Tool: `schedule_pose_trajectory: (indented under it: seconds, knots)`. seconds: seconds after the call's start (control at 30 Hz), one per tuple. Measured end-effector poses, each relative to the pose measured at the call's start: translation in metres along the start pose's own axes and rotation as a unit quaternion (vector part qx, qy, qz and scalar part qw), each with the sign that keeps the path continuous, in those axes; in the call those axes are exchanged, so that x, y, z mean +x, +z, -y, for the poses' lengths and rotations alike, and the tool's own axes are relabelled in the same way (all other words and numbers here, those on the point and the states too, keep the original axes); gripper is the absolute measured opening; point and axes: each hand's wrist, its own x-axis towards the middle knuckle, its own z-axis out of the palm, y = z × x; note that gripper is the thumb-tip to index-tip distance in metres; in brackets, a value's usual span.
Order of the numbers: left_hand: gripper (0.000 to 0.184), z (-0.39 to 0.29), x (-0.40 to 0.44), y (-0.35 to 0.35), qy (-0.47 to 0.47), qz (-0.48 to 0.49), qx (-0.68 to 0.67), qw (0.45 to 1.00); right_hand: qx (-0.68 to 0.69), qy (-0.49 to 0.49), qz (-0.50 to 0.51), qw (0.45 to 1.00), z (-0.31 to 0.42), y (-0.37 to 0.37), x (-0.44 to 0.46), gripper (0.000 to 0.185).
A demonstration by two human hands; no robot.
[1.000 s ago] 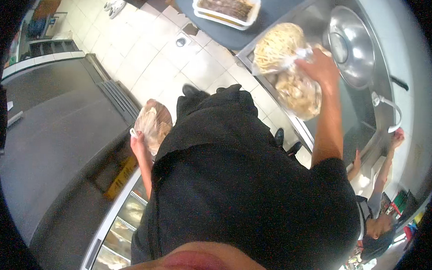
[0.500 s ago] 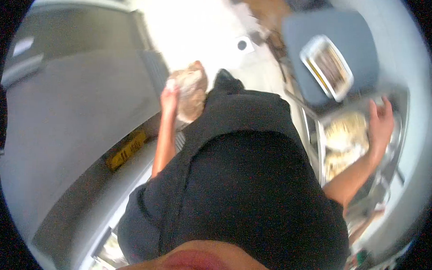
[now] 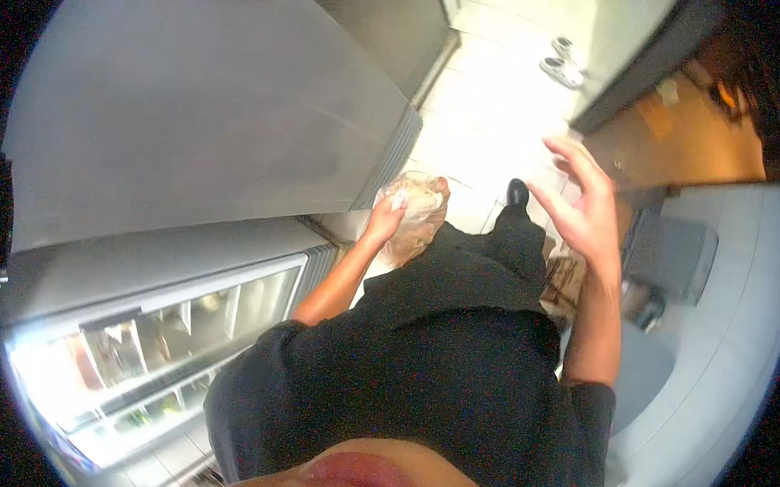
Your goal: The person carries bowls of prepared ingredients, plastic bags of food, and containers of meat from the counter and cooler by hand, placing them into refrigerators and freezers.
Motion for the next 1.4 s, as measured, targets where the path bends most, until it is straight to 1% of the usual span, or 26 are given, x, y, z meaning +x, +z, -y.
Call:
schedule_pose_trajectory:
  seconds: [0.03, 0.1, 0.13, 0.23, 0.3, 0.37, 0.4, 0.43, 0.47, 0.53, 0.57, 0.63, 0.67, 0.73, 0.77, 0.87, 0.9, 0.97, 1.03, 1.1, 1.13, 1.17, 1.23, 1.27, 1.37, 1.4]
  knots:
    - [0.020, 0.005, 0.005, 0.000, 0.001, -0.012, 0.004, 1.000, 0.052, -0.031, 0.030, 0.998, -0.006, 0.008, 0.040, 0.046]
    - [0.020, -0.005, -0.004, 0.001, 0.006, -0.091, 0.003, 0.996, 0.142, -0.077, 0.097, 0.982, -0.009, 0.030, 0.111, 0.050]
    - [0.020, -0.010, -0.009, 0.002, 0.007, -0.130, 0.003, 0.991, 0.162, -0.111, 0.123, 0.973, -0.006, 0.045, 0.146, 0.052]
    - [0.021, -0.031, -0.016, 0.011, -0.068, -0.176, 0.015, 0.982, 0.253, -0.165, 0.183, 0.935, 0.004, 0.096, 0.258, 0.065]
    - [0.021, -0.030, -0.007, 0.051, -0.087, -0.247, -0.033, 0.965, 0.222, -0.181, 0.231, 0.930, 0.007, 0.111, 0.329, 0.068]
    - [0.021, -0.032, -0.025, 0.035, -0.117, -0.303, -0.067, 0.943, 0.254, -0.185, 0.232, 0.921, 0.070, 0.173, 0.372, 0.068]
    - [0.021, -0.064, -0.041, 0.021, -0.143, -0.327, -0.078, 0.931, 0.249, -0.204, 0.221, 0.920, 0.099, 0.201, 0.398, 0.064]
    - [0.020, -0.094, -0.052, 0.024, -0.169, -0.349, -0.089, 0.918, 0.246, -0.223, 0.211, 0.919, 0.114, 0.221, 0.423, 0.060]
    - [0.020, -0.104, -0.059, 0.045, -0.170, -0.383, -0.045, 0.907, 0.247, -0.243, 0.194, 0.918, 0.112, 0.235, 0.437, 0.056]
    - [0.020, -0.114, -0.087, 0.128, -0.235, -0.412, -0.093, 0.875, 0.251, -0.281, 0.159, 0.913, 0.095, 0.244, 0.419, 0.048]
    - [0.020, -0.113, -0.086, 0.147, -0.251, -0.421, -0.106, 0.865, 0.387, -0.206, 0.269, 0.857, 0.087, 0.238, 0.407, 0.064]
    - [0.017, -0.120, -0.083, 0.189, -0.257, -0.469, -0.137, 0.834, 0.394, -0.160, 0.301, 0.853, 0.076, 0.246, 0.408, 0.064]
    - [0.017, -0.117, -0.075, 0.209, -0.259, -0.489, -0.152, 0.819, 0.398, -0.161, 0.311, 0.848, 0.078, 0.250, 0.412, 0.064]
    - [0.017, -0.119, -0.077, 0.236, -0.271, -0.493, -0.208, 0.800, 0.399, -0.143, 0.316, 0.849, 0.074, 0.243, 0.416, 0.064]
    - [0.018, -0.124, -0.082, 0.251, -0.289, -0.506, -0.205, 0.786, 0.402, -0.144, 0.323, 0.845, 0.070, 0.245, 0.413, 0.063]
    - [0.020, -0.135, -0.087, 0.264, -0.305, -0.527, -0.206, 0.766, 0.401, -0.155, 0.314, 0.847, 0.071, 0.237, 0.411, 0.059]
    - [0.020, -0.136, -0.092, 0.272, -0.312, -0.529, -0.217, 0.759, 0.391, -0.163, 0.295, 0.857, 0.067, 0.231, 0.403, 0.059]
    - [0.021, -0.139, -0.092, 0.286, -0.316, -0.539, -0.234, 0.745, 0.309, -0.216, 0.264, 0.888, 0.062, 0.197, 0.377, 0.056]
    - [0.021, -0.135, -0.090, 0.286, -0.309, -0.540, -0.228, 0.749, 0.224, -0.249, 0.210, 0.919, 0.047, 0.168, 0.352, 0.054]
    - [0.022, -0.124, -0.098, 0.313, -0.304, -0.532, -0.214, 0.761, 0.256, -0.296, 0.157, 0.907, -0.007, 0.167, 0.305, 0.060]
    - [0.022, -0.117, -0.106, 0.328, -0.299, -0.527, -0.204, 0.769, 0.256, -0.324, 0.139, 0.900, -0.027, 0.151, 0.270, 0.059]
    - [0.022, -0.118, -0.109, 0.332, -0.291, -0.513, -0.236, 0.773, 0.255, -0.353, 0.120, 0.892, -0.040, 0.132, 0.241, 0.059]
    - [0.022, -0.142, -0.093, 0.327, -0.285, -0.497, -0.311, 0.758, 0.285, -0.415, 0.138, 0.853, -0.043, 0.099, 0.225, 0.062]
    - [0.022, -0.132, -0.086, 0.321, -0.268, -0.497, -0.309, 0.765, 0.303, -0.425, 0.157, 0.838, -0.041, 0.093, 0.224, 0.061]
    - [0.019, -0.141, -0.083, 0.307, -0.279, -0.466, -0.196, 0.817, 0.349, -0.447, 0.251, 0.785, -0.052, 0.081, 0.180, 0.059]
    - [0.018, -0.141, -0.082, 0.309, -0.278, -0.463, -0.180, 0.822, 0.371, -0.442, 0.280, 0.767, -0.054, 0.079, 0.165, 0.058]
